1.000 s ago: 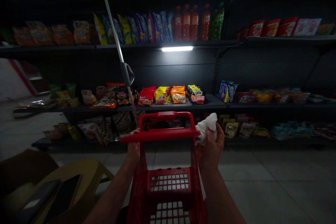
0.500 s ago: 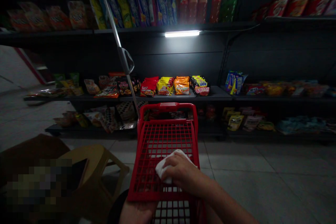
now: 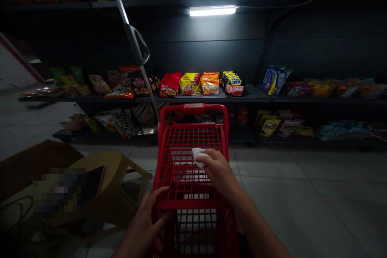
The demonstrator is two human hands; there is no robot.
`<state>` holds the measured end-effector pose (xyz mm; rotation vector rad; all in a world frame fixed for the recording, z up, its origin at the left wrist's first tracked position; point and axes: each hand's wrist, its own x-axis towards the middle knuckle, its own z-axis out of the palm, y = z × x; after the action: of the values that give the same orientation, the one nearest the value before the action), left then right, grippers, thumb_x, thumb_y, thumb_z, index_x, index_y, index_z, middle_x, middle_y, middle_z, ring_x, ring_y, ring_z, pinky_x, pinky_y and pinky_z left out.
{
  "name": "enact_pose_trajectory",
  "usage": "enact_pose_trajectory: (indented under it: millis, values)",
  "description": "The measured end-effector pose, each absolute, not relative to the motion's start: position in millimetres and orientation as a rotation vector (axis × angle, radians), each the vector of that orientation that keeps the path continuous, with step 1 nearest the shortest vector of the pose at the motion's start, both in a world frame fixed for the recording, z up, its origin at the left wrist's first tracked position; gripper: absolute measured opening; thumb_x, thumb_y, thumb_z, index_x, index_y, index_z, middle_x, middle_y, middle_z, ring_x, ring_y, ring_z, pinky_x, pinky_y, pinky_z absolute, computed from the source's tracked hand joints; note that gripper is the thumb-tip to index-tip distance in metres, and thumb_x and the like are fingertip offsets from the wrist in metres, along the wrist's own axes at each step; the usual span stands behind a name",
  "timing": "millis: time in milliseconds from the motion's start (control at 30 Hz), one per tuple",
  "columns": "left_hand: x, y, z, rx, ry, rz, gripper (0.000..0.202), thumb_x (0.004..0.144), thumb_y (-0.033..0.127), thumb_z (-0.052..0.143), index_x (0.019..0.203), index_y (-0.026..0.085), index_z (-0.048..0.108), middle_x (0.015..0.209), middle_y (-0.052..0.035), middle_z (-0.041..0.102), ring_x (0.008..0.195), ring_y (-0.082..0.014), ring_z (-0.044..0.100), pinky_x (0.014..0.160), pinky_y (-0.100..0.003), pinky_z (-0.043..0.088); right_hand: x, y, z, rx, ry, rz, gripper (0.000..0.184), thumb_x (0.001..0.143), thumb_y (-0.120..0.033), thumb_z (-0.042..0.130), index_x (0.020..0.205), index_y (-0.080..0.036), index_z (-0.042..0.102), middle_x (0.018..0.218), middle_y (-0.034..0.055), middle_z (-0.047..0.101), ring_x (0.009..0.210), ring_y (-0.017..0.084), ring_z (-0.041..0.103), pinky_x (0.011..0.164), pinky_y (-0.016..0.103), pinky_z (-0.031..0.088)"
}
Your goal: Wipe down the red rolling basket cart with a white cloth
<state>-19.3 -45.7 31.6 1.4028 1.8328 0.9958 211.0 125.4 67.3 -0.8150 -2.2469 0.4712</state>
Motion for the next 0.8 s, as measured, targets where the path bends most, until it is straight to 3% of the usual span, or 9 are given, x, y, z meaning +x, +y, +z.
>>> enact_pose_trajectory:
  millis: [167, 300, 400, 600, 700, 800]
  values:
    - [-20.2, -39.0, 43.1, 1.569, 2.000, 0.741, 0.053, 0.081, 0.007, 0.047, 0.128, 0.030, 0.055, 0.118, -0.0043, 0.058, 0.106, -0.0191, 0.062, 0.092, -0.037, 0.050, 214.7, 92.8, 81.0, -0.650, -2.408, 0.478, 0.043, 0.085, -0.003, 0.050, 0.116, -0.030, 0.064, 0.124, 0.0032, 0.060, 0.117, 0.017, 0.056, 0.101, 0.037, 0.048]
    - [-20.2, -40.7, 39.2, 1.690, 2.099, 0.600, 0.051, 0.086, 0.012, 0.050, 0.134, 0.031, 0.051, 0.116, -0.0047, 0.056, 0.102, -0.0188, 0.062, 0.086, -0.033, 0.051, 221.1, 66.8, 87.7, -0.638, -2.631, 0.315, 0.048, 0.083, -0.018, 0.064, 0.129, -0.032, 0.058, 0.138, 0.0044, 0.054, 0.134, 0.027, 0.044, 0.114, 0.052, 0.036]
    - [-19.4, -41.6, 30.1, 1.791, 2.197, 0.578, 0.052, 0.087, 0.014, 0.054, 0.136, 0.033, 0.051, 0.111, -0.0047, 0.055, 0.100, -0.0194, 0.061, 0.087, -0.034, 0.051, 224.1, 57.0, 88.1, -0.698, -2.720, 0.169, 0.064, 0.078, -0.022, 0.072, 0.137, -0.033, 0.051, 0.146, 0.0050, 0.047, 0.138, 0.031, 0.039, 0.113, 0.055, 0.037]
    - [-10.9, -44.6, 20.6, 2.145, 2.408, 0.842, 0.046, 0.082, 0.014, 0.063, 0.126, 0.027, 0.060, 0.128, -0.0096, 0.051, 0.122, -0.0285, 0.048, 0.106, -0.051, 0.038, 220.4, 52.3, 76.9, -0.762, -2.733, 0.084, 0.054, 0.083, -0.015, 0.066, 0.132, -0.036, 0.055, 0.140, 0.0020, 0.053, 0.132, 0.027, 0.045, 0.111, 0.048, 0.040]
    - [0.9, -42.7, 19.2, 2.308, 2.218, 0.958, 0.037, 0.085, 0.007, 0.056, 0.113, 0.028, 0.065, 0.109, -0.0035, 0.063, 0.109, -0.0215, 0.055, 0.110, -0.047, 0.031, 220.0, 52.6, 69.5, -0.757, -2.727, 0.159, 0.056, 0.084, -0.016, 0.067, 0.134, -0.036, 0.053, 0.143, 0.0019, 0.051, 0.134, 0.026, 0.042, 0.114, 0.049, 0.036]
    - [11.3, -35.3, 15.3, 2.415, 1.995, 0.988, 0.034, 0.088, 0.006, 0.052, 0.108, 0.030, 0.067, 0.100, 0.0014, 0.068, 0.098, -0.0171, 0.058, 0.104, -0.039, 0.032, 222.1, 54.9, 65.1, -0.738, -2.718, 0.263, 0.054, 0.085, -0.020, 0.069, 0.134, -0.037, 0.053, 0.142, 0.0013, 0.051, 0.133, 0.025, 0.043, 0.113, 0.048, 0.037]
